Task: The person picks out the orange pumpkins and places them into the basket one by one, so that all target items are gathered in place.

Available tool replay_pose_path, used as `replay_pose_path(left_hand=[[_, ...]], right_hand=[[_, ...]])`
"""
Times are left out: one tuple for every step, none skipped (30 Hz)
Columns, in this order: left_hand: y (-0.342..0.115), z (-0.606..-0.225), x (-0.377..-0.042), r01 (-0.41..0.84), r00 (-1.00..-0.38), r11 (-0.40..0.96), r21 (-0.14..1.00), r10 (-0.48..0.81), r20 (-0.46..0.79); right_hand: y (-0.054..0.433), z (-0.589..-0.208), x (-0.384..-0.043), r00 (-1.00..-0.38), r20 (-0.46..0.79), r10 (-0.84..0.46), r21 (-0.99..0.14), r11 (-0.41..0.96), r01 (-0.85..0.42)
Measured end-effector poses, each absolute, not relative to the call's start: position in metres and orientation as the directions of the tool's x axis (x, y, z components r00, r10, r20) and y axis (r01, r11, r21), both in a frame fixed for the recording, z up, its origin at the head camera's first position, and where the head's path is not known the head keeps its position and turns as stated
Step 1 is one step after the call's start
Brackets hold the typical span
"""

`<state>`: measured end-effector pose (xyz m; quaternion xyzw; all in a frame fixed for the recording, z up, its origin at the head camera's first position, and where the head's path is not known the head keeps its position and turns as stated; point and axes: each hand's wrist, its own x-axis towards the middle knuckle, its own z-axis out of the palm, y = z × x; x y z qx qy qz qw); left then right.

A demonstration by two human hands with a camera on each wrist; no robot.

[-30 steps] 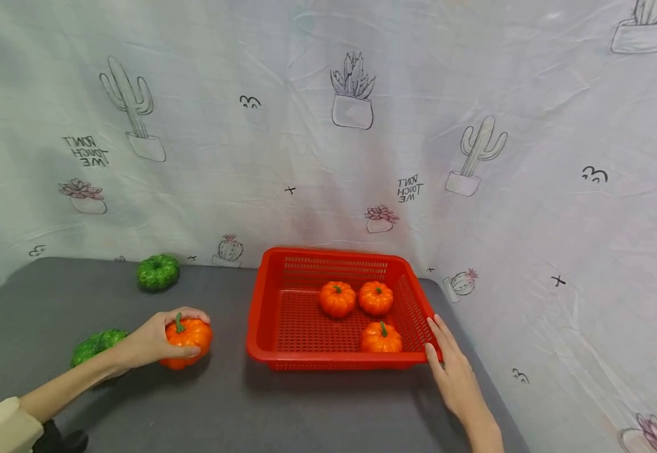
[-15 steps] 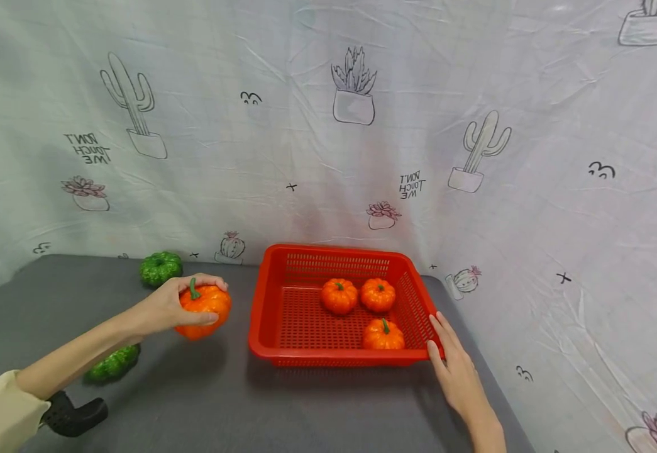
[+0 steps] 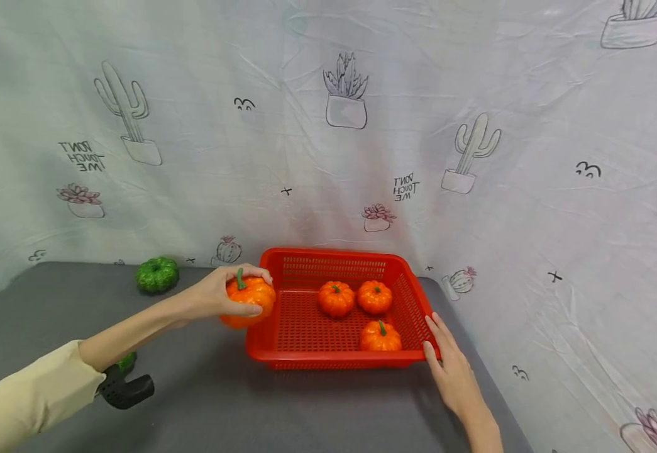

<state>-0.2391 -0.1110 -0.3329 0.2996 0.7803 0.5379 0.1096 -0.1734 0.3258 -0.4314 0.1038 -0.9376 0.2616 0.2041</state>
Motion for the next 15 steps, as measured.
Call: replay_pose_path(left_hand=[[-0.106, -0.332, -0.241, 0.356, -0.791, 0.241, 0.903, 0.592, 0.154], [-0.102, -0.332, -0.242, 0.365, -0.784, 0.239, 0.900, 0.600, 0.159], [-0.097, -0.332, -0.245, 0.376, -0.774, 0.231, 0.897, 0.611, 0.166], [-0.092, -0.331, -0.248, 0.387, -0.761, 0.220, 0.896, 0.625, 0.175], [-0.087, -0.331, -0.251, 0.394, -0.746, 0.206, 0.895, 0.641, 0.181], [-0.082, -0.330, -0.255, 0.407, -0.724, 0.191, 0.893, 0.663, 0.188], [-0.078, -0.329, -0.259, 0.420, -0.697, 0.172, 0.891, 0.690, 0.196], [-0.074, -0.327, -0.264, 0.436, -0.660, 0.146, 0.888, 0.723, 0.206], [-0.070, -0.325, -0.269, 0.450, -0.620, 0.119, 0.885, 0.755, 0.214], [-0.067, -0.323, -0.274, 0.466, -0.581, 0.100, 0.879, 0.784, 0.218], [-0.064, -0.320, -0.278, 0.480, -0.540, 0.083, 0.873, 0.812, 0.220], [-0.060, -0.318, -0.283, 0.492, -0.500, 0.063, 0.868, 0.837, 0.222], [-0.057, -0.315, -0.287, 0.500, -0.460, 0.044, 0.865, 0.859, 0.222], [-0.053, -0.312, -0.291, 0.505, -0.430, 0.035, 0.863, 0.877, 0.216], [-0.048, -0.309, -0.294, 0.516, -0.404, 0.032, 0.856, 0.890, 0.210]], right_hand=[[0.325, -0.432, -0.173, -0.895, 0.437, -0.089, -0.448, 0.841, -0.302], [0.325, -0.432, -0.173, -0.895, 0.437, -0.090, -0.450, 0.840, -0.304], [0.325, -0.432, -0.174, -0.895, 0.436, -0.092, -0.453, 0.837, -0.307], [0.325, -0.432, -0.174, -0.895, 0.437, -0.095, -0.456, 0.834, -0.311], [0.326, -0.432, -0.174, -0.894, 0.437, -0.096, -0.460, 0.831, -0.314], [0.326, -0.432, -0.175, -0.894, 0.437, -0.099, -0.462, 0.828, -0.317], [0.326, -0.431, -0.175, -0.894, 0.437, -0.101, -0.462, 0.827, -0.320], [0.326, -0.431, -0.175, -0.893, 0.437, -0.103, -0.462, 0.827, -0.321], [0.326, -0.431, -0.176, -0.892, 0.439, -0.104, -0.461, 0.827, -0.323], [0.326, -0.431, -0.176, -0.892, 0.439, -0.104, -0.459, 0.828, -0.322], [0.326, -0.431, -0.176, -0.892, 0.440, -0.103, -0.456, 0.830, -0.321], [0.326, -0.431, -0.176, -0.892, 0.439, -0.103, -0.452, 0.833, -0.319], [0.326, -0.431, -0.175, -0.892, 0.441, -0.103, -0.449, 0.835, -0.318], [0.326, -0.432, -0.175, -0.891, 0.443, -0.103, -0.446, 0.836, -0.318], [0.326, -0.432, -0.175, -0.890, 0.444, -0.104, -0.444, 0.837, -0.319]])
